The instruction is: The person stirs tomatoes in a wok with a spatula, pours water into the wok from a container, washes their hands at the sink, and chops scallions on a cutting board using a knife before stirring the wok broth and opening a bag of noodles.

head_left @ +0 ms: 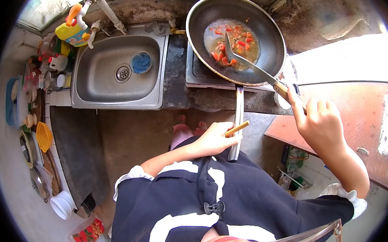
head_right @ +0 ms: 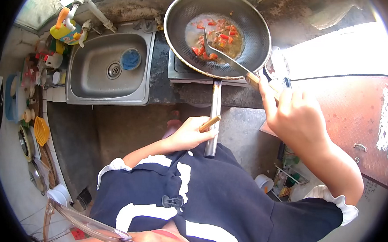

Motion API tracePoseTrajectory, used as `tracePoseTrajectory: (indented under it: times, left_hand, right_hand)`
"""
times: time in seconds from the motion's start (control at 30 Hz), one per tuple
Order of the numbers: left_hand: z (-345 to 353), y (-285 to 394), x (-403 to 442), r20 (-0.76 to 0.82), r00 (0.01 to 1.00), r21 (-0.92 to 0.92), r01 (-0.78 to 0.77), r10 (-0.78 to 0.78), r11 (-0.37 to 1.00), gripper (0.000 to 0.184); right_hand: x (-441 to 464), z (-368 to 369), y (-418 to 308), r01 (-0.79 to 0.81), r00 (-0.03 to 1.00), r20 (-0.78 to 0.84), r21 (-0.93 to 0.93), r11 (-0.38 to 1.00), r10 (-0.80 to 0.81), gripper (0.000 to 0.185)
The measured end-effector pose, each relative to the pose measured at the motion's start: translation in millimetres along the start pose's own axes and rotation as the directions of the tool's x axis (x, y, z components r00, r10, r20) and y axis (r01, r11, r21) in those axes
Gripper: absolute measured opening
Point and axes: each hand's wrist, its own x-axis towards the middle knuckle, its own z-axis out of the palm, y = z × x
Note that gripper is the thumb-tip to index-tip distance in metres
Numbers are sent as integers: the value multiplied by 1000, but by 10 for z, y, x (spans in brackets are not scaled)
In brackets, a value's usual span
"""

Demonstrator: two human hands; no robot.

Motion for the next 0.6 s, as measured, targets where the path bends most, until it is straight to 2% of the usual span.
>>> tracePoseTrajectory:
  times: [0.07,0.13,0.17,0.23,0.27,0.37,0.4,0.5,0.6]
  left_hand:
    - [1,59,-13,19,999,12,47,-47,999,25]
    - [-16,23,-19,11,1000,18,27,-27,999,25]
    - [-38,15,15,6,1000,27,5,-6,1000,25]
    - [-56,22,23,-3,1000,43,-5,6,999,25]
    - [-43,23,19,-4,1000,44,-7,7,999,25]
    - [1,-25,15,-6,1000,33,4,-4,999,24]
    - [16,-55,17,-6,1000,26,2,-2,1000,23]
    - [23,-96,30,-5,1000,18,-3,3,1000,23]
    - [17,-53,19,-1,1000,22,4,-4,1000,23]
  right_hand:
    - [64,-13,51,-59,998,6,46,997,59,39]
    - [208,-103,237,-207,970,189,336,919,150,37]
    - [286,-138,366,-295,943,281,451,842,180,36]
    - [362,-62,597,-468,878,417,649,600,234,35]
    - [335,32,668,-366,931,267,672,644,249,31]
    - [379,249,744,-322,947,215,656,683,240,30]
    - [365,409,726,-291,954,138,630,720,265,28]
    - [444,579,710,-390,920,244,489,780,307,24]
    - [442,837,756,-416,908,174,497,762,382,21]
